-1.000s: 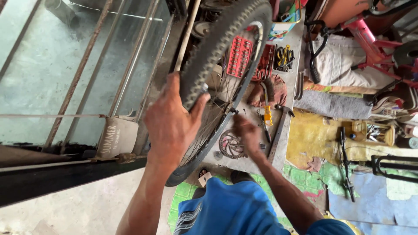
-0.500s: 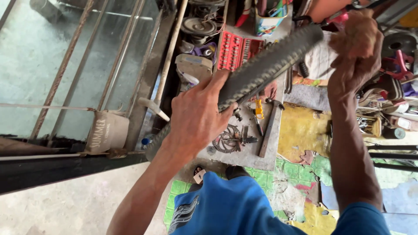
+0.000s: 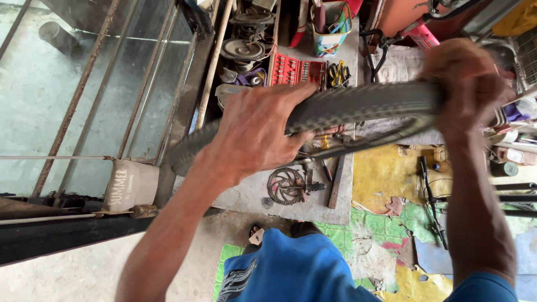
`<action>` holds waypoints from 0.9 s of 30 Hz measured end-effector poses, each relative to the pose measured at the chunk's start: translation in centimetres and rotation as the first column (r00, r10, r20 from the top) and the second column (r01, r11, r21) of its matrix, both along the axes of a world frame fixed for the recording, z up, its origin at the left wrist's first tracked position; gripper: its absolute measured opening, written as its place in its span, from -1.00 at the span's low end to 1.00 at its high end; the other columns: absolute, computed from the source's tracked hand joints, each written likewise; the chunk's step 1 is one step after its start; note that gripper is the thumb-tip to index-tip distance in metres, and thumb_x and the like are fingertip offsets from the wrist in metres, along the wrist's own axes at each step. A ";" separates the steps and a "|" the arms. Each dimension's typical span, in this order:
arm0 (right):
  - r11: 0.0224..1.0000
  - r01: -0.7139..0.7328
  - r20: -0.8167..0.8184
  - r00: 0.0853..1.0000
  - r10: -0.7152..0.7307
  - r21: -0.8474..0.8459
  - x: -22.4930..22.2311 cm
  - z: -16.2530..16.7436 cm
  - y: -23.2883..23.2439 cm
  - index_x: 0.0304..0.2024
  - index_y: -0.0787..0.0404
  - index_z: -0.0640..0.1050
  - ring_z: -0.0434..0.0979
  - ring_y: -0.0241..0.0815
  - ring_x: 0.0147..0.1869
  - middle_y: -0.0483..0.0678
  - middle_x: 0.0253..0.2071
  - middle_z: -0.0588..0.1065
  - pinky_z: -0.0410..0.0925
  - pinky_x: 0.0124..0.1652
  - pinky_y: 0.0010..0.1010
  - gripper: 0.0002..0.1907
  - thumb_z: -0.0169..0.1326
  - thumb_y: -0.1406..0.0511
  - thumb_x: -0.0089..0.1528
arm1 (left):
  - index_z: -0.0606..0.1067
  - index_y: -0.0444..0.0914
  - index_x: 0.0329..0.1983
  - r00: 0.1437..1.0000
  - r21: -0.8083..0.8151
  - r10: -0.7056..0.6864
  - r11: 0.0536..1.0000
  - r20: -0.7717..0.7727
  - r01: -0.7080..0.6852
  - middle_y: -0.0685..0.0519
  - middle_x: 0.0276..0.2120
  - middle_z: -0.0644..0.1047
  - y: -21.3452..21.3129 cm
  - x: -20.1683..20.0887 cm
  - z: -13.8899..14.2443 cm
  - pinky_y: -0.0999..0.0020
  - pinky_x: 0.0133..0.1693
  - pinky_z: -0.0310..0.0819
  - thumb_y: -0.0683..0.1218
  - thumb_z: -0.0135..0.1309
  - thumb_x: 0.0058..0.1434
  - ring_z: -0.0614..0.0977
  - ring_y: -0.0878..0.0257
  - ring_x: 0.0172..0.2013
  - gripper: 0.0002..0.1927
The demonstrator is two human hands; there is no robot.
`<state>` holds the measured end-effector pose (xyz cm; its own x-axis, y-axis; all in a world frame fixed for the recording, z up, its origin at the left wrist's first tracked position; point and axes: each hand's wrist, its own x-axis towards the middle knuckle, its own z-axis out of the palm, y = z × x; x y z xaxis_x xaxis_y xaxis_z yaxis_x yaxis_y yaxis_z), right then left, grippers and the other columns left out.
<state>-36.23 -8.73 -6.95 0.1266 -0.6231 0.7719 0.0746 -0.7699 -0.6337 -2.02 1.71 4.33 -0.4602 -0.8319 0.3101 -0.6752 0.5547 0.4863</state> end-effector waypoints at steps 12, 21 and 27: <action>0.587 0.031 -0.048 0.999 0.013 0.809 -4.2 5.7 15.4 0.11 0.34 0.43 0.57 -0.13 -0.18 0.16 -0.09 0.54 0.48 -0.20 -0.30 -0.66 -0.21 0.22 0.50 | 0.57 -0.10 -0.11 0.919 -0.275 -0.391 0.879 0.052 0.389 0.08 -0.35 0.56 -6.8 -6.0 3.9 0.03 -0.12 0.49 -0.13 0.38 -0.14 0.63 0.09 -0.22 -0.54; 0.360 0.029 0.010 0.994 -0.106 0.932 -0.7 6.7 20.3 0.28 0.39 0.34 0.61 -0.02 -0.06 0.24 -0.02 0.54 0.49 -0.08 -0.21 -0.56 -0.36 0.27 0.47 | 0.52 -0.13 -0.04 0.702 -0.173 -0.709 0.685 0.062 0.707 0.02 -0.14 0.54 -14.4 -7.3 0.5 0.08 0.00 0.47 -0.02 0.41 -0.06 0.59 0.06 -0.07 -0.50; 0.369 0.287 -0.250 0.957 -0.146 0.884 5.1 10.7 18.1 0.36 0.43 0.31 0.62 0.01 -0.03 0.26 -0.01 0.56 0.50 -0.06 -0.20 -0.48 -0.45 0.27 0.49 | 0.48 -0.20 0.08 0.807 0.199 -0.337 0.941 0.486 0.273 -0.08 -0.02 0.54 -19.4 -4.0 -4.1 0.05 0.09 0.48 0.14 0.31 0.09 0.57 0.02 0.04 -0.44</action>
